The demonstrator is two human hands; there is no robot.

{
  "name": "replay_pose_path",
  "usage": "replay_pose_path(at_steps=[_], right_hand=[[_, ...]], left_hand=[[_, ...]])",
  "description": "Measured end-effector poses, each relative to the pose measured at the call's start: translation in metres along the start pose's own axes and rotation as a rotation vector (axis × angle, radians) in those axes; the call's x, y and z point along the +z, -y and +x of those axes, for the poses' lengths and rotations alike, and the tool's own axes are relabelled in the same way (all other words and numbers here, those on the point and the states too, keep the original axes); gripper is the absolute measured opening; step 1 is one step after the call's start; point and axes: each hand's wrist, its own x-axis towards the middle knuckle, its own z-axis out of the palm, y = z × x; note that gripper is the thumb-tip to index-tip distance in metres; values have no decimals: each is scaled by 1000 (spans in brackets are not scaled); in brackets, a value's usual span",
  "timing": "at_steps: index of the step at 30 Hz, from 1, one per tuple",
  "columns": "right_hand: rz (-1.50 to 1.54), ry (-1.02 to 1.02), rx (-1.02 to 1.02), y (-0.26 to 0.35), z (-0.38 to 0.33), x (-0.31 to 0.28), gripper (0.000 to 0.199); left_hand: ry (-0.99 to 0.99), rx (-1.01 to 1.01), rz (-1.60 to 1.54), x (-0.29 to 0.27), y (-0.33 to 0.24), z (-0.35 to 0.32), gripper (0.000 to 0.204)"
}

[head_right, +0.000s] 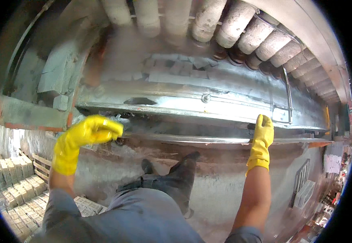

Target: The person sorts small square tiles from a large pile into a white plastic basket, then carries the basket to a nearby area and places it on the floor. The person then returns to the tile pile and continues sorting tiles into the basket.

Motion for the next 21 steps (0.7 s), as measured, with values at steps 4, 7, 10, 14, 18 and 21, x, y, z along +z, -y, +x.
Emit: replay_pose_path(at_steps=[4,7,10,14,18,21], right_hand=[[14,26,32,2,-2,-8,49],[60,19,42,1,0,-5,45],[92,18,36,3,5,-2,43],[128,28,72,17,15,-2,44],[120,32,113,10,15,-11,44],[89,50,118,22,14,-13,45]], left_hand=[[-299,-166,416,-49,39,140,35],[-437,-152,855,-76,94,222,38],[-562,-229,1070,-98,154,281,32],[-446,-264,1189,-120,191,320,40],[-269,-348,1125,-104,143,343,41],[-289,-296,1119,-122,171,343,33]])
